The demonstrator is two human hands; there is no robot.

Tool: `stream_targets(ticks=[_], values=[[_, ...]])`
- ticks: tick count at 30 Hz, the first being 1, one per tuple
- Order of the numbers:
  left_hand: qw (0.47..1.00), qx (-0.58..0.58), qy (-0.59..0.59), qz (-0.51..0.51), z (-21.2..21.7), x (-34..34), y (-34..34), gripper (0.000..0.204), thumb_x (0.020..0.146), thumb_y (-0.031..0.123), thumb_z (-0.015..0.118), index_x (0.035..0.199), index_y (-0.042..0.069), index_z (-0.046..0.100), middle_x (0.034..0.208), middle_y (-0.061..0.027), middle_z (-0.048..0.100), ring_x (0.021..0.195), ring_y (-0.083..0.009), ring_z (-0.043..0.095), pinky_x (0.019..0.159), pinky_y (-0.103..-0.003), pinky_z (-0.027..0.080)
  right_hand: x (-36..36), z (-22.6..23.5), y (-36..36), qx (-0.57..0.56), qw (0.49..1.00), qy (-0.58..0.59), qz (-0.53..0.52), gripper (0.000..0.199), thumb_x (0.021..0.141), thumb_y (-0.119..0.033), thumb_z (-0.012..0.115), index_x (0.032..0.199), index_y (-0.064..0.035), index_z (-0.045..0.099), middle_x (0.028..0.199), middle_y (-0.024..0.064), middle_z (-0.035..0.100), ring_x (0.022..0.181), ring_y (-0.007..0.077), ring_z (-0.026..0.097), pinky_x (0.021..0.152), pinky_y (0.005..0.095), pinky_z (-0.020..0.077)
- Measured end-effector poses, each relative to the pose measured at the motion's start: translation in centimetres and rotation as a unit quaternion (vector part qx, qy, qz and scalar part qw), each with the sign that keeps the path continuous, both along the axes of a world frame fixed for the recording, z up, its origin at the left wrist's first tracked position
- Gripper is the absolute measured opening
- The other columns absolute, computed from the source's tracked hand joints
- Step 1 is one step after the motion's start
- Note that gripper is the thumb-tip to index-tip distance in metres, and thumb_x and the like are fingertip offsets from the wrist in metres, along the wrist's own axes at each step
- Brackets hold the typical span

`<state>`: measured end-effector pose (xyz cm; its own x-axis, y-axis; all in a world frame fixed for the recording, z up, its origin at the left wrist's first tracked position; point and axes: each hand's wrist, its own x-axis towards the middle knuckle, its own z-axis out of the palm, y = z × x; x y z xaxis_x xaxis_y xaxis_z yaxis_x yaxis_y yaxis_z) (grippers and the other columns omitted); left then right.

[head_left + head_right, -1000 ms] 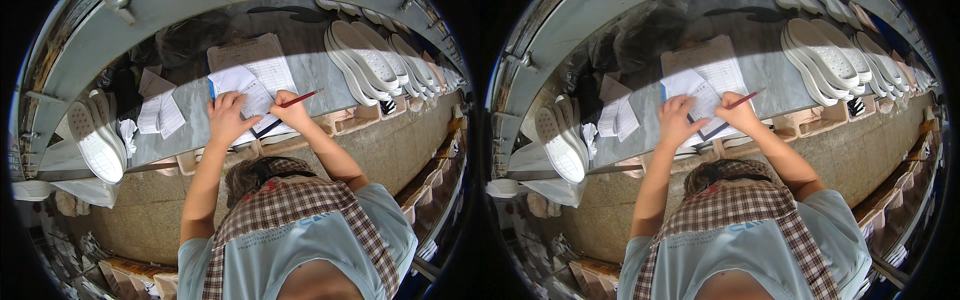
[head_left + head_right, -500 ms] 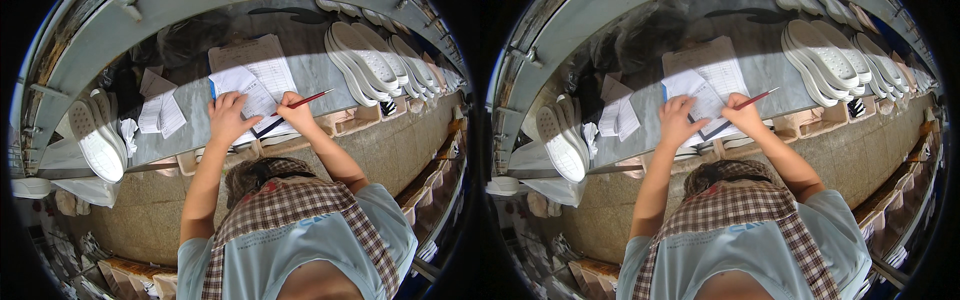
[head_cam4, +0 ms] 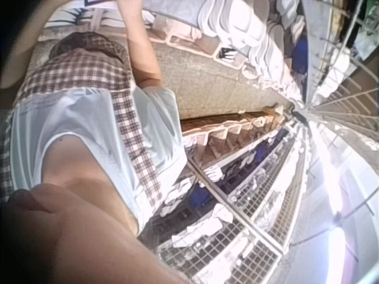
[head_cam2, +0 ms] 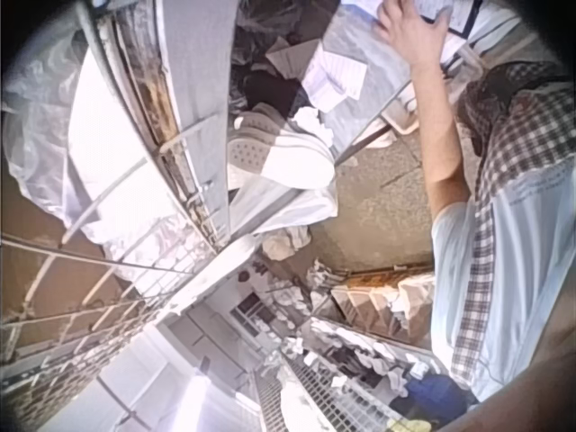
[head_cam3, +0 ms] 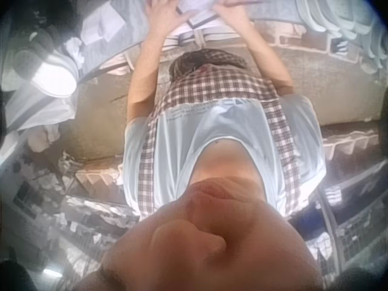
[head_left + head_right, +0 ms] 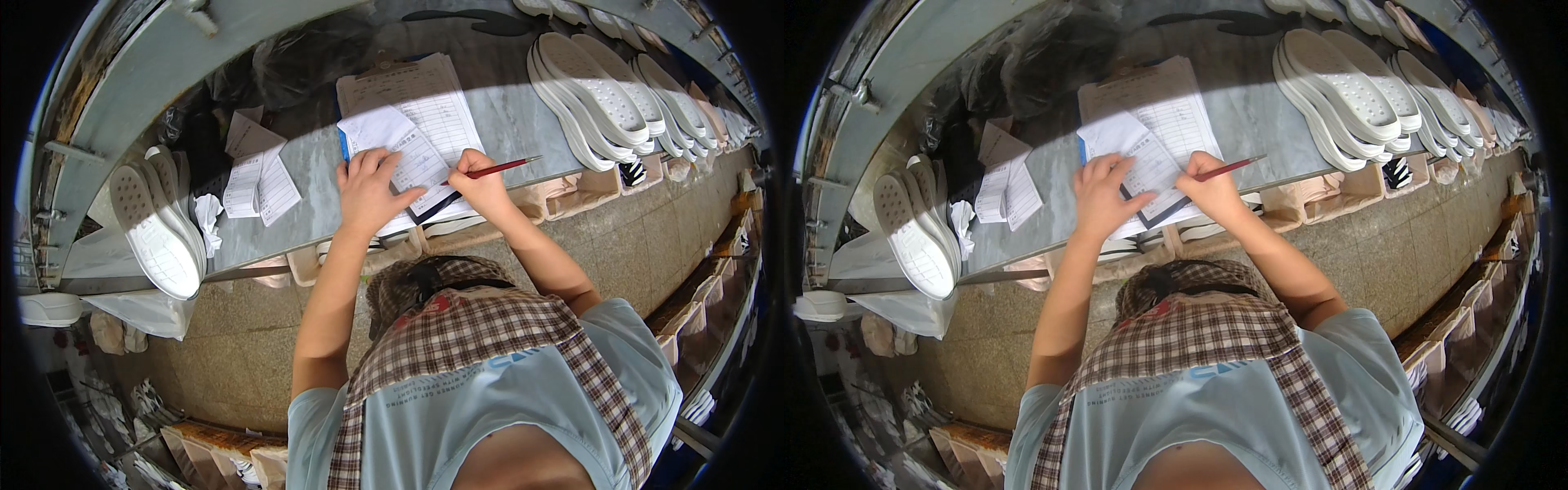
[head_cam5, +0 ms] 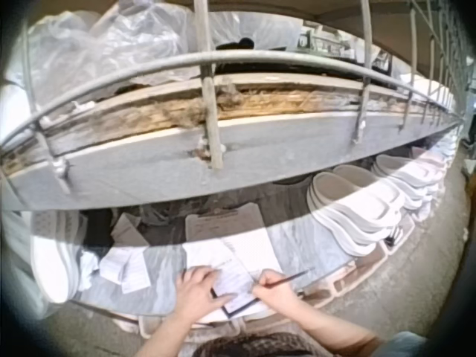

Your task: The person stands at a workbench and repeatedly writes on small paper slips using a red pen, then places each slip into a small black booklet. The person continues this cycle for the duration of the clip.

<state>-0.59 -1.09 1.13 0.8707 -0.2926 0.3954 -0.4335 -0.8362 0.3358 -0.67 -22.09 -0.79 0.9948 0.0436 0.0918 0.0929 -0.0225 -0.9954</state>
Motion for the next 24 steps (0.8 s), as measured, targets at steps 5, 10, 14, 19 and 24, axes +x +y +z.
stream_targets(ticks=[5,10,14,19,24], values=[[1.000,0.002,0.001,0.002,0.0,0.0,0.1,0.063,0.063,0.046,0.081,0.113,0.010,0.066,0.117,-0.0062,0.057,0.115,-0.0257,0.048,0.099,-0.043,0.031,-0.1,0.0,-0.2,-0.045,0.999,-0.015,0.005,0.024,0.073,-0.003,0.065,0.063,-0.0057,0.043,0.058,-0.0019,0.046,0.058,0.0058,0.040,0.050,0.0262,0.0344],[1.000,0.007,-0.005,0.001,-0.1,0.0,0.1,0.062,0.064,0.046,0.081,0.113,0.011,0.067,0.117,-0.0060,0.057,0.115,-0.0256,0.048,0.100,-0.043,0.031,-0.1,-0.5,-0.2,-0.077,0.996,-0.031,-0.013,0.024,0.073,-0.003,0.064,0.063,-0.0057,0.043,0.058,-0.0018,0.045,0.058,0.0065,0.040,0.050,0.0264,0.0344],[1.000,0.005,0.004,0.003,-0.1,0.0,0.1,0.062,0.064,0.046,0.081,0.114,0.011,0.067,0.117,-0.0058,0.057,0.115,-0.0255,0.048,0.100,-0.043,0.031,0.0,-1.0,-0.4,-0.042,0.999,-0.020,-0.027,0.024,0.073,-0.002,0.064,0.063,-0.0057,0.043,0.058,-0.0014,0.045,0.058,0.0070,0.040,0.051,0.0264,0.0346],[1.000,0.004,0.007,0.000,-0.1,-0.1,0.1,0.060,0.067,0.045,0.080,0.114,0.010,0.067,0.117,-0.0062,0.057,0.115,-0.0258,0.048,0.100,-0.043,0.031,0.1,-0.5,-0.6,-0.025,1.000,-0.003,-0.016,0.024,0.077,-0.003,0.064,0.065,-0.0057,0.043,0.058,-0.0012,0.045,0.059,0.0070,0.044,0.051,0.0255,0.0370],[1.000,-0.016,-0.002,-0.002,-0.7,0.2,0.3,0.044,0.077,0.037,0.073,0.111,0.010,0.068,0.117,-0.0051,0.058,0.116,-0.0254,0.048,0.101,-0.046,0.030,0.3,1.7,-2.2,0.137,0.990,-0.004,-0.011,0.009,0.091,-0.009,0.060,0.085,-0.0021,0.058,0.074,0.0056,0.064,0.062,0.0071,0.050,0.057,0.0233,0.0443]])
